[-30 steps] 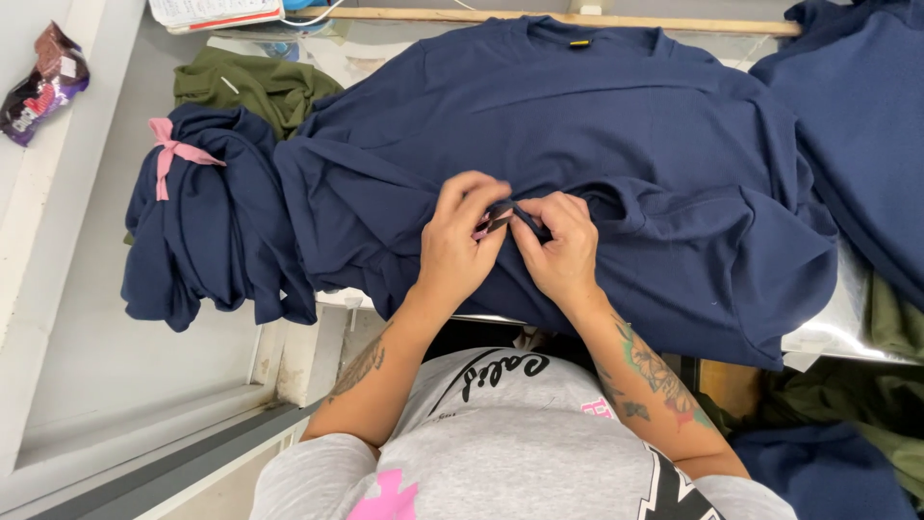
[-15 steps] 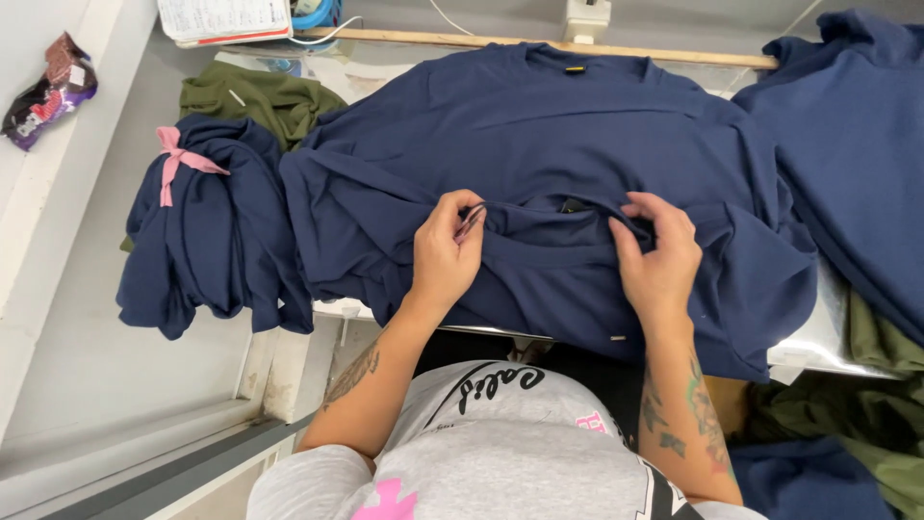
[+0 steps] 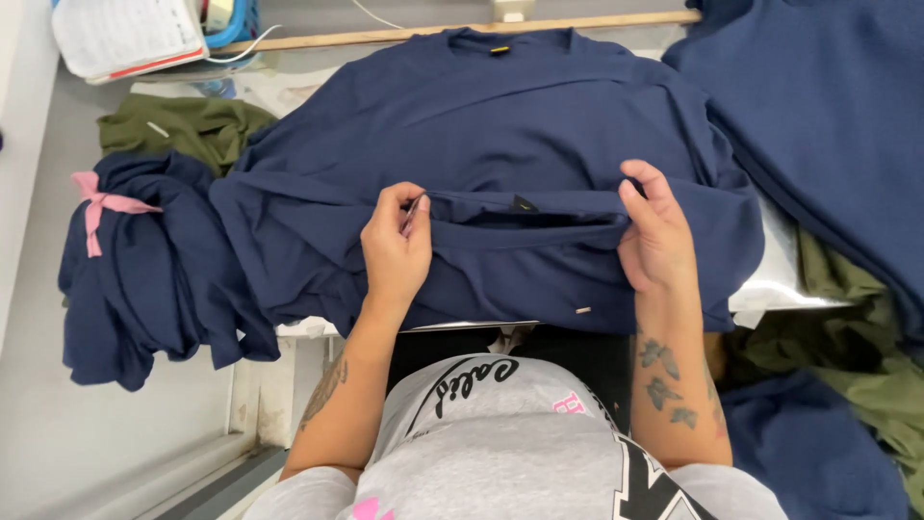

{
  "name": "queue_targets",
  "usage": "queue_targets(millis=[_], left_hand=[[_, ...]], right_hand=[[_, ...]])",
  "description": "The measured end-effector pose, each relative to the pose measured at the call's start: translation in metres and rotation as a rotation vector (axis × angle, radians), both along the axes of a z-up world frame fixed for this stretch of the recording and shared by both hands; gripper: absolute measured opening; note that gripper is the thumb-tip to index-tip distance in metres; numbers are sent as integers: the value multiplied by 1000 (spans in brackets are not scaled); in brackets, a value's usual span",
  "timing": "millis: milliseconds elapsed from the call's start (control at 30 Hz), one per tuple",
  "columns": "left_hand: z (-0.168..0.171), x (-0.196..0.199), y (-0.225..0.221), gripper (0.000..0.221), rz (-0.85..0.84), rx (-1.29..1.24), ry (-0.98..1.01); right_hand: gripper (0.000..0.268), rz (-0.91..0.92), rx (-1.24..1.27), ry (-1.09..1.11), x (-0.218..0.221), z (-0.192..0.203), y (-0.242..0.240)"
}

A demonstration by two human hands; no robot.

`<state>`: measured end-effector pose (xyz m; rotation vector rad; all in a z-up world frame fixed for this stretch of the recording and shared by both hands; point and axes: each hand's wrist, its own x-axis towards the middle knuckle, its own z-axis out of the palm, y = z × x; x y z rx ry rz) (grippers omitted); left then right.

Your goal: Trimming loose threads from a blue t-shirt using small thread snips at a garment factory workstation.

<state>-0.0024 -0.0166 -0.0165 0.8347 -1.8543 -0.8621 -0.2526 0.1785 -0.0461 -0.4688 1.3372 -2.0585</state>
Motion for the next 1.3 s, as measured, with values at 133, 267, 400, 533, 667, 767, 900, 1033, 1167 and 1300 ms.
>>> queue_targets(millis=[133,267,400,533,667,767,900,1033,1167,1300], left_hand=[[0,0,0,4,-15,-5,-10],[1,0,-1,4,-16,-17,-26],[2,-1,0,3,-23,-4,-21],[1,0,-2,4,-46,7,-32],[24,-4,5,18,-33,-158,-92],[30,-13,15,31,-37,-338,-124],[34,-35,35,38,-253,-489,-20],[36,-64,48,26,-411,-426,59],[27,-81,49,20,-464,-521,48],[27,-83,47,22,-501,-639,12]], right_hand=[[30,16,-5,-37,-19,-21,4],[36,-11,-34,-101,-9,-10,1],[46,-16,-41,-146,-6,-5,1],[49,-4,-65,-179,-8,-9,3],[51,-14,-49,-150,-7,-11,3],[53,-30,-27,-115,1,-9,4],[53,-2,-4,30,-9,-38,6],[53,0,9,36,0,-40,3],[52,-12,20,70,6,-29,3],[51,3,28,84,9,-23,5]])
